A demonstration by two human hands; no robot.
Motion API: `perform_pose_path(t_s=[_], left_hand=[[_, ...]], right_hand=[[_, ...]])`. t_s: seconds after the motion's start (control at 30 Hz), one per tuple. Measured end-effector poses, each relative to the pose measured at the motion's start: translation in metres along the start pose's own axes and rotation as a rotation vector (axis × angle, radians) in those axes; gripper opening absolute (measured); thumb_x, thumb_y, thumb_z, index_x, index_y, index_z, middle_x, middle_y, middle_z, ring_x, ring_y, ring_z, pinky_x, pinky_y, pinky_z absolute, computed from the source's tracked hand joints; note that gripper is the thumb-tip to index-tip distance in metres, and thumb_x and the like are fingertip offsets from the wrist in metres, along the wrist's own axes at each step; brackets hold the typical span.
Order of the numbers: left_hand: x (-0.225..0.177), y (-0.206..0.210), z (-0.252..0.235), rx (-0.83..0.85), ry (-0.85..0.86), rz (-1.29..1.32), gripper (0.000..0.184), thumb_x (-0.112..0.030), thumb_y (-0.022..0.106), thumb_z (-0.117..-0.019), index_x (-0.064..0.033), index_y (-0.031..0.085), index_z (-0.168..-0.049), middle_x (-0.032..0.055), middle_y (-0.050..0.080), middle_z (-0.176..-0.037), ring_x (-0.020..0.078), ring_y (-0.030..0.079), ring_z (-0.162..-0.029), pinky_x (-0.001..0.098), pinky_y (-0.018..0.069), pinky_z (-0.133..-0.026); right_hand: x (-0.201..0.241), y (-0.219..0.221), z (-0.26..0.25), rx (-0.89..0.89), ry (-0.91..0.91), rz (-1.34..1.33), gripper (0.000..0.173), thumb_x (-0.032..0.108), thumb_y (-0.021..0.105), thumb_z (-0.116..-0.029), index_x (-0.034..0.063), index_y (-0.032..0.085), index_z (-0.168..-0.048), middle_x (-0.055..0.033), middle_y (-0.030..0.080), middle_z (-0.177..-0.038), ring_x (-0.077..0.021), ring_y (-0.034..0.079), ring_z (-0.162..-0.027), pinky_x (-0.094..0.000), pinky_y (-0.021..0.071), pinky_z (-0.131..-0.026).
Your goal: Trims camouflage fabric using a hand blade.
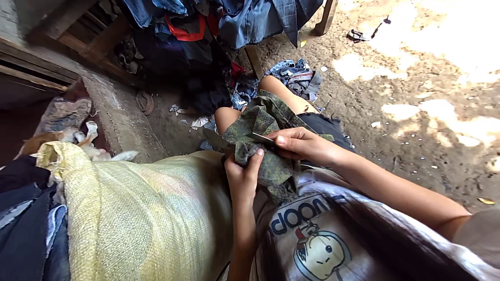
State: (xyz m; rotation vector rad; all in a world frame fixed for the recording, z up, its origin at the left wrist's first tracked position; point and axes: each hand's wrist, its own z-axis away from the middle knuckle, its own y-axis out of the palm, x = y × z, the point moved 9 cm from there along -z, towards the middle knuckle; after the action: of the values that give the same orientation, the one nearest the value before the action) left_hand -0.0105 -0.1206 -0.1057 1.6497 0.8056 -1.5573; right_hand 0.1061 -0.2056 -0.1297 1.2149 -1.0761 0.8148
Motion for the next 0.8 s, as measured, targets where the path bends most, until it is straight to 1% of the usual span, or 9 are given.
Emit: perform_pose_path(t_s=[0.1, 0.17, 0.23, 0.33, 0.37, 0.4, 0.47, 0.67, 0.8], left_hand=[[-0.017, 0.000, -0.011, 0.134, 0.073, -0.136, 0.009, -0.017, 0.072, -0.0920, -0.0121, 0.069, -0.099, -0.0130, 0.072, -0.087, -0.0034, 0.069, -0.085, 0.0203, 0.0588, -0.082], [-0.023, 0.000, -0.019, 0.162, 0.114, -0.244, 0.006, -0.014, 0.073, -0.0920, -0.0109, 0.069, -0.096, -0.0131, 0.071, -0.083, -0.0051, 0.068, -0.081, 0.0181, 0.0585, -0.078], [-0.026, 0.002, -0.026, 0.156, 0.118, -0.285, 0.006, -0.007, 0.073, -0.0904, -0.0100, 0.071, -0.095, -0.0121, 0.071, -0.082, -0.0051, 0.067, -0.078, 0.0175, 0.0582, -0.076], [-0.038, 0.001, -0.036, 0.069, 0.129, -0.265, 0.010, -0.002, 0.071, -0.0894, -0.0111, 0.071, -0.094, -0.0109, 0.071, -0.081, -0.0034, 0.067, -0.076, 0.0183, 0.0583, -0.072], [-0.043, 0.000, -0.039, 0.030, 0.131, -0.267, 0.013, 0.000, 0.069, -0.0891, -0.0116, 0.070, -0.093, -0.0110, 0.071, -0.080, -0.0034, 0.067, -0.074, 0.0182, 0.0583, -0.070], [-0.048, -0.002, -0.042, -0.009, 0.132, -0.275, 0.016, 0.003, 0.068, -0.0881, -0.0120, 0.069, -0.092, -0.0114, 0.070, -0.078, -0.0039, 0.067, -0.073, 0.0177, 0.0580, -0.068], [-0.054, -0.008, -0.045, -0.051, 0.133, -0.286, 0.018, 0.006, 0.067, -0.0874, -0.0116, 0.068, -0.092, -0.0116, 0.070, -0.077, -0.0041, 0.067, -0.072, 0.0171, 0.0579, -0.068], [-0.024, -0.016, -0.029, -0.056, 0.102, -0.306, 0.013, 0.004, 0.068, -0.0861, -0.0067, 0.070, -0.094, -0.0083, 0.070, -0.078, -0.0035, 0.067, -0.073, 0.0181, 0.0579, -0.069], [-0.006, -0.014, -0.018, -0.110, 0.012, -0.207, 0.015, 0.008, 0.069, -0.0834, -0.0050, 0.069, -0.089, -0.0053, 0.070, -0.074, -0.0008, 0.068, -0.070, 0.0188, 0.0589, -0.068]], right_hand=[[0.013, -0.001, 0.002, -0.032, -0.096, 0.149, 0.031, 0.026, 0.050, -0.1053, 0.0092, 0.073, -0.119, 0.0131, 0.063, -0.082, 0.0107, 0.045, -0.062, -0.0091, 0.0374, -0.056], [0.023, -0.002, 0.001, -0.054, -0.140, 0.247, 0.033, 0.025, 0.050, -0.1059, 0.0067, 0.072, -0.123, 0.0094, 0.071, -0.103, 0.0116, 0.054, -0.074, -0.0094, 0.0443, -0.065], [0.036, -0.004, -0.003, -0.064, -0.190, 0.354, 0.034, 0.025, 0.050, -0.1065, 0.0070, 0.072, -0.125, 0.0060, 0.072, -0.116, 0.0095, 0.061, -0.089, -0.0122, 0.0506, -0.077], [0.059, -0.005, -0.017, -0.104, -0.311, 0.614, 0.037, 0.034, 0.049, -0.1071, 0.0153, 0.072, -0.128, 0.0051, 0.073, -0.122, -0.0002, 0.067, -0.106, -0.0254, 0.0563, -0.089], [0.068, -0.002, -0.021, -0.148, -0.376, 0.731, 0.036, 0.036, 0.051, -0.1062, 0.0171, 0.073, -0.127, 0.0028, 0.074, -0.119, -0.0061, 0.069, -0.103, -0.0322, 0.0583, -0.085], [0.077, 0.002, -0.024, -0.205, -0.466, 0.840, 0.035, 0.036, 0.055, -0.1039, 0.0171, 0.074, -0.126, -0.0018, 0.075, -0.110, -0.0129, 0.071, -0.092, -0.0376, 0.0583, -0.073], [0.084, 0.011, -0.029, -0.257, -0.579, 0.979, 0.036, 0.039, 0.058, -0.1015, 0.0176, 0.074, -0.126, -0.0054, 0.071, -0.093, -0.0174, 0.067, -0.073, -0.0372, 0.0526, -0.056], [0.049, 0.014, -0.019, -0.233, -0.489, 1.073, 0.047, 0.045, 0.051, -0.1029, 0.0182, 0.066, -0.138, -0.0062, 0.065, -0.080, -0.0197, 0.060, -0.058, -0.0373, 0.0475, -0.048], [0.035, 0.008, -0.008, -0.277, -0.492, 1.071, 0.049, 0.045, 0.057, -0.0995, 0.0159, 0.066, -0.138, -0.0058, 0.059, -0.076, -0.0178, 0.055, -0.054, -0.0344, 0.0443, -0.046]])
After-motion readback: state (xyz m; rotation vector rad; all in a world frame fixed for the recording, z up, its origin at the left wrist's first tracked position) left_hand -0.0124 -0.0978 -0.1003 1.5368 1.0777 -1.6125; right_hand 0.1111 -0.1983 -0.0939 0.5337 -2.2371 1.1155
